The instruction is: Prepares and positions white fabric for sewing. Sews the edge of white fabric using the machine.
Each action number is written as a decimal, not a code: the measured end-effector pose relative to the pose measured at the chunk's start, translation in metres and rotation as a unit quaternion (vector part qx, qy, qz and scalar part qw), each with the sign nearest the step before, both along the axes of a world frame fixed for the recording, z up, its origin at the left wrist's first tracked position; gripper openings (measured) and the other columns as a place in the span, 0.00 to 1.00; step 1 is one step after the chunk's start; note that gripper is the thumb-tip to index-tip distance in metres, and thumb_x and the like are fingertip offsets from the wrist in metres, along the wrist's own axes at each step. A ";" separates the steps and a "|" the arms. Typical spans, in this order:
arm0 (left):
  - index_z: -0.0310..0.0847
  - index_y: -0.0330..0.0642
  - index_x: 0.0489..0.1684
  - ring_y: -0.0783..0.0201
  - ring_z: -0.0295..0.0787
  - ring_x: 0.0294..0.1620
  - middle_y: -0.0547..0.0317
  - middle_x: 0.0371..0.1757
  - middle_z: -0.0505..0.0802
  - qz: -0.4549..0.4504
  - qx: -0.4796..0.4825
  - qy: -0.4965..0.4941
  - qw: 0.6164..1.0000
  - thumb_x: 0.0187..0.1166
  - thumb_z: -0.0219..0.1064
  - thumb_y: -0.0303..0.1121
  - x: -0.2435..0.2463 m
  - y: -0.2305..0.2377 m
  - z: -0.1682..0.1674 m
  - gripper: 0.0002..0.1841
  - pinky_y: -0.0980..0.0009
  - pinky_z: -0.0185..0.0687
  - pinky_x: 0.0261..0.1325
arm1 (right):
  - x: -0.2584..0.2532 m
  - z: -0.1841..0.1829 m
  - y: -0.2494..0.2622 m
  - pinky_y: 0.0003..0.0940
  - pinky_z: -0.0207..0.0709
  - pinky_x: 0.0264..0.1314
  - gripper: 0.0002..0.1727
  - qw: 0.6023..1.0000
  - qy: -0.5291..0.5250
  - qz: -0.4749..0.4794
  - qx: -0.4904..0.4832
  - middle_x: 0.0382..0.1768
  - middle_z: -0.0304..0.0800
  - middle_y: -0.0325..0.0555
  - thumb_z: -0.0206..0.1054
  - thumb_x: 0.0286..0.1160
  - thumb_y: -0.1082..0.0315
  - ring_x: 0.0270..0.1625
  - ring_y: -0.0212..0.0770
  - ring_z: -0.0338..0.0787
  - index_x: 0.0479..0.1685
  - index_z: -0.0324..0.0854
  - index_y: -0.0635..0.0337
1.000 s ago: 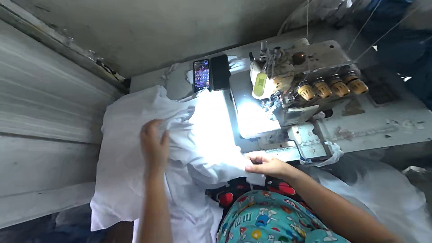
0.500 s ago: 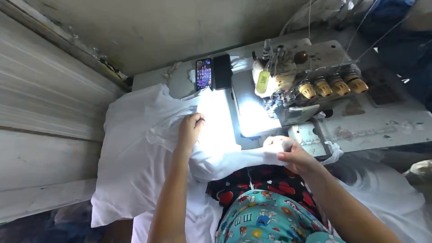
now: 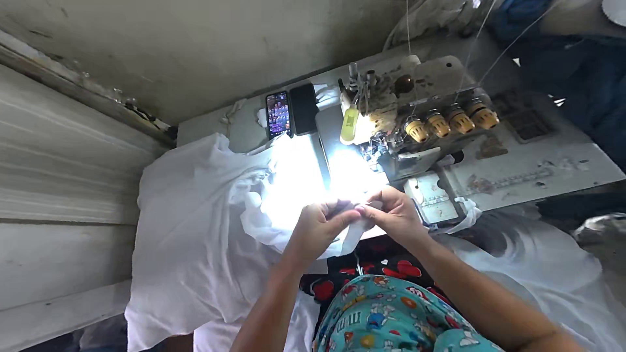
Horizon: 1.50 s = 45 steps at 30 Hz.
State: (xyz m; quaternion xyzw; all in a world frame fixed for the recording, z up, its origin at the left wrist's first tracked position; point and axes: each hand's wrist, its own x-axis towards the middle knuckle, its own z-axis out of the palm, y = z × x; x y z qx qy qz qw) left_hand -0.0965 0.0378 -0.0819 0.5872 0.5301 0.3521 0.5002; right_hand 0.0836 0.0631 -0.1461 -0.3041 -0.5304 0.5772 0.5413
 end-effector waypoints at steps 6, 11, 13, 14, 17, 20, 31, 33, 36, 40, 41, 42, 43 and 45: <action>0.89 0.40 0.33 0.86 0.88 0.33 0.77 0.31 0.93 0.024 0.090 -0.087 0.992 0.69 0.77 0.26 0.007 -0.004 -0.015 0.03 0.85 0.85 0.43 | 0.008 -0.011 0.004 0.13 0.82 0.41 0.03 0.990 0.058 0.131 -0.003 0.48 0.88 0.21 0.72 0.77 0.62 0.40 0.13 0.85 0.36 0.84 0.45; 0.90 0.37 0.36 0.85 0.88 0.42 0.72 0.36 0.94 0.047 0.160 -0.035 0.985 0.74 0.73 0.27 0.001 -0.003 -0.018 0.03 0.84 0.84 0.53 | 0.014 -0.010 0.004 0.16 0.84 0.50 0.01 0.986 0.060 0.138 0.067 0.46 0.90 0.26 0.71 0.78 0.66 0.47 0.18 0.88 0.40 0.89 0.50; 0.89 0.37 0.36 0.84 0.88 0.43 0.70 0.37 0.94 0.055 0.168 -0.028 0.984 0.75 0.72 0.28 0.002 -0.004 -0.019 0.04 0.83 0.84 0.54 | 0.014 -0.010 0.003 0.17 0.85 0.49 0.01 0.988 0.049 0.123 0.085 0.44 0.90 0.28 0.72 0.76 0.68 0.45 0.19 0.88 0.40 0.88 0.52; 0.89 0.37 0.36 0.85 0.88 0.43 0.70 0.37 0.94 0.061 0.174 -0.020 0.983 0.76 0.72 0.28 0.003 -0.005 -0.019 0.04 0.84 0.84 0.55 | 0.013 -0.010 0.002 0.17 0.85 0.49 0.01 0.989 0.048 0.115 0.085 0.43 0.91 0.28 0.73 0.76 0.69 0.44 0.19 0.89 0.40 0.88 0.53; 0.92 0.47 0.33 0.82 0.84 0.48 0.74 0.36 0.93 0.109 0.202 0.064 0.971 0.74 0.74 0.39 0.005 -0.010 -0.022 0.07 0.76 0.72 0.61 | 0.012 -0.008 -0.002 0.19 0.87 0.44 0.01 0.993 0.043 0.088 0.067 0.39 0.93 0.30 0.72 0.76 0.71 0.38 0.21 0.90 0.40 0.87 0.56; 0.92 0.51 0.35 0.83 0.78 0.43 0.73 0.36 0.88 0.133 0.213 0.130 0.959 0.75 0.73 0.44 0.007 -0.017 -0.018 0.09 0.84 0.72 0.49 | 0.012 -0.006 -0.005 0.19 0.86 0.39 0.04 0.995 0.021 0.060 0.071 0.35 0.93 0.30 0.71 0.75 0.74 0.34 0.21 0.90 0.41 0.82 0.56; 0.92 0.35 0.42 0.64 0.94 0.39 0.51 0.36 0.96 0.072 0.391 0.246 0.884 0.81 0.66 0.28 0.055 0.043 -0.041 0.09 0.73 0.85 0.50 | 0.037 0.003 0.017 0.20 0.87 0.34 0.06 0.996 -0.078 -0.020 0.045 0.35 0.90 0.29 0.62 0.74 0.76 0.32 0.20 0.89 0.46 0.77 0.61; 0.92 0.34 0.45 0.63 0.94 0.45 0.51 0.41 0.96 0.052 0.366 0.230 0.900 0.80 0.67 0.26 0.060 0.055 -0.063 0.08 0.69 0.86 0.58 | 0.042 -0.010 0.022 0.18 0.84 0.31 0.06 0.991 -0.125 -0.036 0.004 0.31 0.87 0.30 0.61 0.74 0.75 0.29 0.19 0.86 0.46 0.78 0.64; 0.92 0.36 0.43 0.66 0.93 0.44 0.54 0.41 0.96 0.081 0.370 0.208 0.902 0.78 0.70 0.29 0.066 0.059 -0.081 0.06 0.70 0.87 0.55 | 0.047 -0.021 0.020 0.17 0.82 0.29 0.06 0.989 -0.139 -0.034 -0.029 0.29 0.86 0.31 0.61 0.74 0.75 0.26 0.19 0.85 0.46 0.78 0.64; 0.92 0.35 0.45 0.67 0.94 0.46 0.52 0.42 0.96 0.084 0.348 0.225 0.906 0.81 0.68 0.29 0.065 0.046 -0.075 0.08 0.75 0.86 0.58 | 0.048 -0.028 0.015 0.16 0.84 0.31 0.08 0.988 -0.148 -0.033 -0.002 0.33 0.90 0.34 0.62 0.76 0.74 0.29 0.19 0.87 0.47 0.82 0.66; 0.93 0.36 0.48 0.67 0.92 0.46 0.52 0.43 0.96 0.078 0.339 0.238 0.907 0.82 0.66 0.29 0.065 0.042 -0.072 0.10 0.75 0.85 0.58 | 0.049 -0.029 0.016 0.15 0.83 0.32 0.09 0.986 -0.163 -0.038 0.020 0.33 0.91 0.36 0.62 0.77 0.72 0.30 0.19 0.87 0.48 0.84 0.66; 0.93 0.35 0.51 0.66 0.92 0.47 0.51 0.44 0.96 0.076 0.335 0.246 0.906 0.83 0.64 0.29 0.065 0.038 -0.070 0.11 0.75 0.84 0.59 | 0.050 -0.029 0.018 0.15 0.83 0.33 0.10 0.981 -0.184 -0.045 0.043 0.34 0.91 0.37 0.61 0.78 0.71 0.30 0.18 0.87 0.48 0.85 0.67; 0.91 0.34 0.54 0.65 0.93 0.51 0.50 0.47 0.96 0.073 0.330 0.249 0.908 0.83 0.64 0.28 0.064 0.037 -0.069 0.12 0.73 0.84 0.63 | 0.050 -0.028 0.021 0.14 0.82 0.33 0.11 0.974 -0.210 -0.056 0.065 0.33 0.91 0.38 0.61 0.79 0.70 0.30 0.18 0.86 0.49 0.87 0.66; 0.88 0.32 0.55 0.63 0.93 0.55 0.49 0.51 0.96 0.063 0.311 0.258 0.913 0.83 0.63 0.29 0.059 0.040 -0.069 0.12 0.70 0.82 0.68 | 0.050 -0.030 0.027 0.19 0.82 0.34 0.13 0.951 -0.273 -0.091 0.111 0.32 0.92 0.41 0.60 0.81 0.67 0.29 0.24 0.87 0.48 0.90 0.64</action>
